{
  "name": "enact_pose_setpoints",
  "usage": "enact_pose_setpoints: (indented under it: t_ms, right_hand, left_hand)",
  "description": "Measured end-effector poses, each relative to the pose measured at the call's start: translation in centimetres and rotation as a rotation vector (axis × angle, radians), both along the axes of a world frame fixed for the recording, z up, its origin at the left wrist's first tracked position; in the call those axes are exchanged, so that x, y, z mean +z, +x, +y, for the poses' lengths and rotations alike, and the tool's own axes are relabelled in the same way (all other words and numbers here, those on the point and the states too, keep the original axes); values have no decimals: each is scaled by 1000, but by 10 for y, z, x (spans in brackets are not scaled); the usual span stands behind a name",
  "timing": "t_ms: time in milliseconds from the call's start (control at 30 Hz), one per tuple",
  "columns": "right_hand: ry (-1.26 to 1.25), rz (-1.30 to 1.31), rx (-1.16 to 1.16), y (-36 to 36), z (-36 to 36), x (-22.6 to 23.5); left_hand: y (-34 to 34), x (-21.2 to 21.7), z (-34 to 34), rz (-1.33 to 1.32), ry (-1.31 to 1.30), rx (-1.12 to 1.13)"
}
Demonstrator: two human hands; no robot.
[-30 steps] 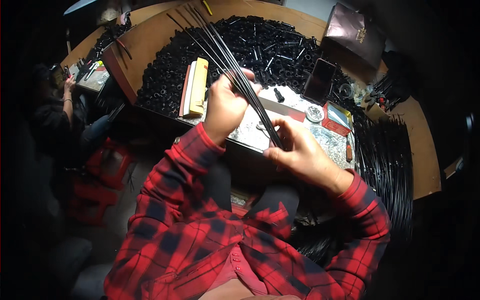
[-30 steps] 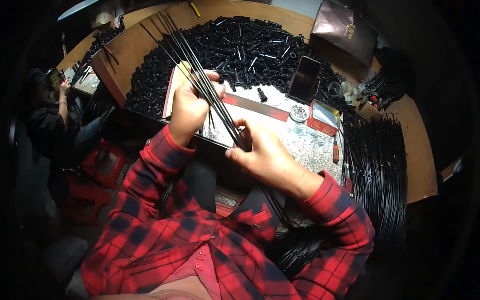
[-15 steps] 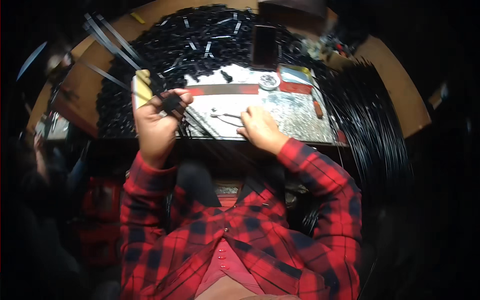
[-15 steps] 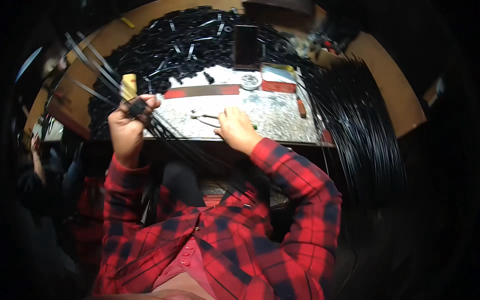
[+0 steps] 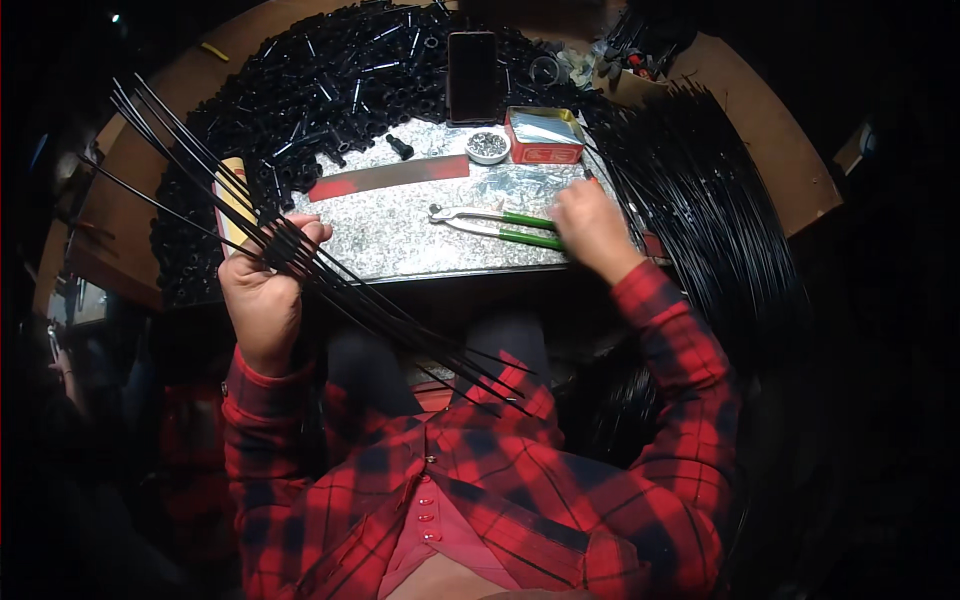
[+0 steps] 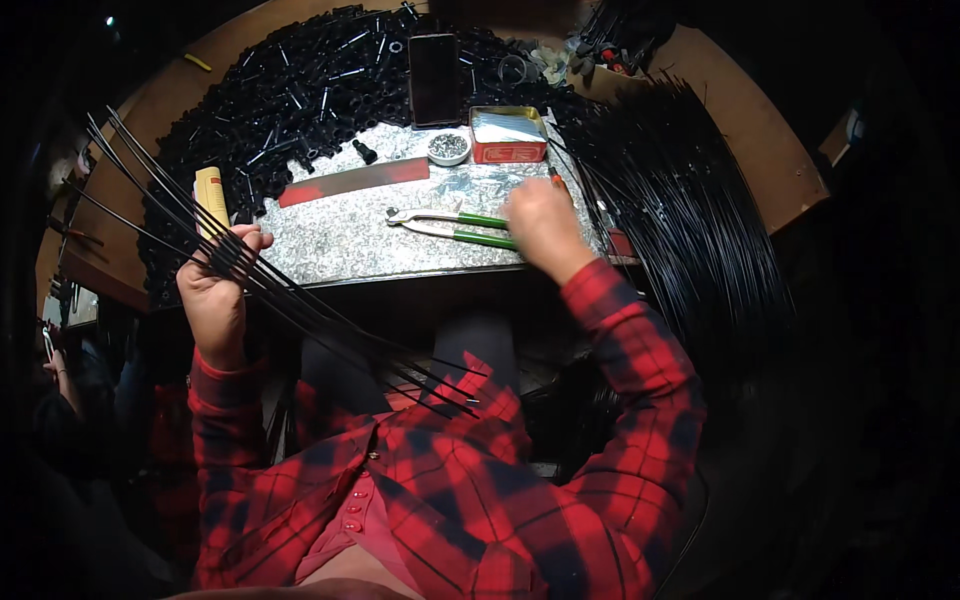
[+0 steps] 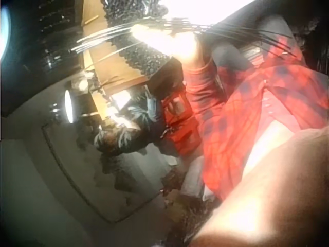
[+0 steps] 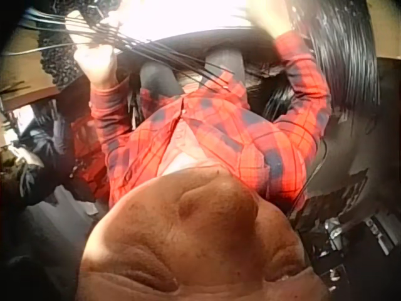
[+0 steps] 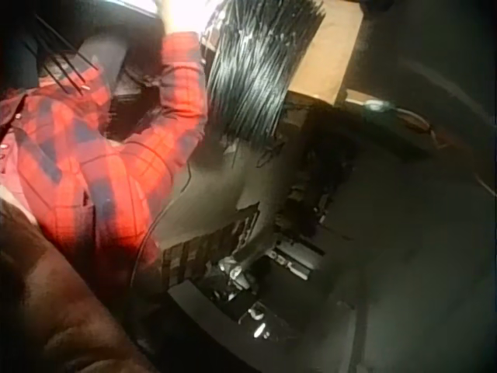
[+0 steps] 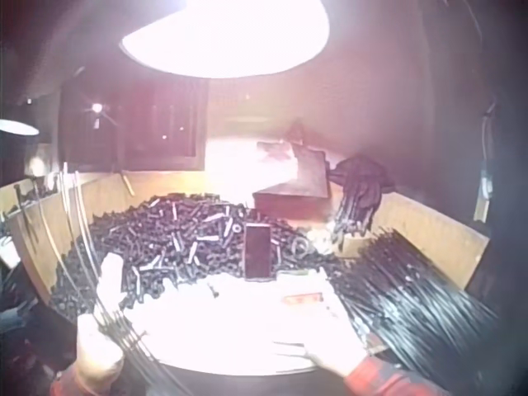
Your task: Assembling wire harnesses by crimping connectors onto bundles of wires using pliers.
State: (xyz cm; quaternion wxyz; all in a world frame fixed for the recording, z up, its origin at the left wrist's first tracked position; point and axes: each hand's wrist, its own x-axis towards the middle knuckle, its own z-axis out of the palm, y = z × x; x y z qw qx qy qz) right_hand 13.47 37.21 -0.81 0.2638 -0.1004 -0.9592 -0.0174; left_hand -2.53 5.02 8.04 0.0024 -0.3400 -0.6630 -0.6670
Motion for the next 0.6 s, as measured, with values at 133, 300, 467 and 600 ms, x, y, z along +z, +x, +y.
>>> enact_pose_setpoints:
  t_ms: [133, 300, 467, 600]
  right_hand:
    - [102, -171, -424, 46, 59, 6]
    - [-19, -461, -583, 71, 84, -13]
    - [32, -345, -513, 71, 63, 7]
    - [41, -171, -500, 74, 41, 47]
  left_hand:
    - [3, 2, 5, -38, 91, -7]
    - [12, 4, 12, -30, 62, -65]
    - [15, 5, 7, -33, 78, -74]
    - [19, 6, 9, -55, 78, -56]
